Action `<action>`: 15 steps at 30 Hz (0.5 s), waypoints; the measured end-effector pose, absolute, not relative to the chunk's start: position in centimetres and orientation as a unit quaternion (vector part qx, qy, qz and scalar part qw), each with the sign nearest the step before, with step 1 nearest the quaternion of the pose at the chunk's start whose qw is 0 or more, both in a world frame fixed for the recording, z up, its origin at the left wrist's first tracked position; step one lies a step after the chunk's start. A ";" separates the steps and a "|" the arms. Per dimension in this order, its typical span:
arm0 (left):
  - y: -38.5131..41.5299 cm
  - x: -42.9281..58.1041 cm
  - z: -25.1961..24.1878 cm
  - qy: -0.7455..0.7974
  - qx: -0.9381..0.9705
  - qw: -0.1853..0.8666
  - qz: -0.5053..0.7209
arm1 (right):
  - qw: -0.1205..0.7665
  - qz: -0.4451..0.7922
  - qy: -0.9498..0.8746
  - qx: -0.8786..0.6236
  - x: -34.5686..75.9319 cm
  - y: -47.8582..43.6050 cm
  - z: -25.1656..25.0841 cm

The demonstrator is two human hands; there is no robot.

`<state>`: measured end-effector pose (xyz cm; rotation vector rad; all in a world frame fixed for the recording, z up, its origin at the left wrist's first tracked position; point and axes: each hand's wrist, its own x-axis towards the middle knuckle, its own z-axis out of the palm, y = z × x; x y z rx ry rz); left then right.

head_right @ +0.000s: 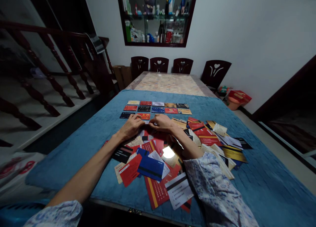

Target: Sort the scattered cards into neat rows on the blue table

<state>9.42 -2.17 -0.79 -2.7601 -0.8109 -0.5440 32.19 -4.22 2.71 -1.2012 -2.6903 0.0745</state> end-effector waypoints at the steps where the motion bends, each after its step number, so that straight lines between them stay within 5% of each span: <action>1: -2.2 9.4 -0.8 -0.279 -0.936 0.106 -0.188 | 0.106 0.026 -0.905 -0.411 32.2 -4.1 2.6; 15: -2.1 8.9 -1.2 -0.402 -0.866 -0.007 -0.296 | 0.178 0.064 -0.870 -0.456 33.1 -3.5 1.6</action>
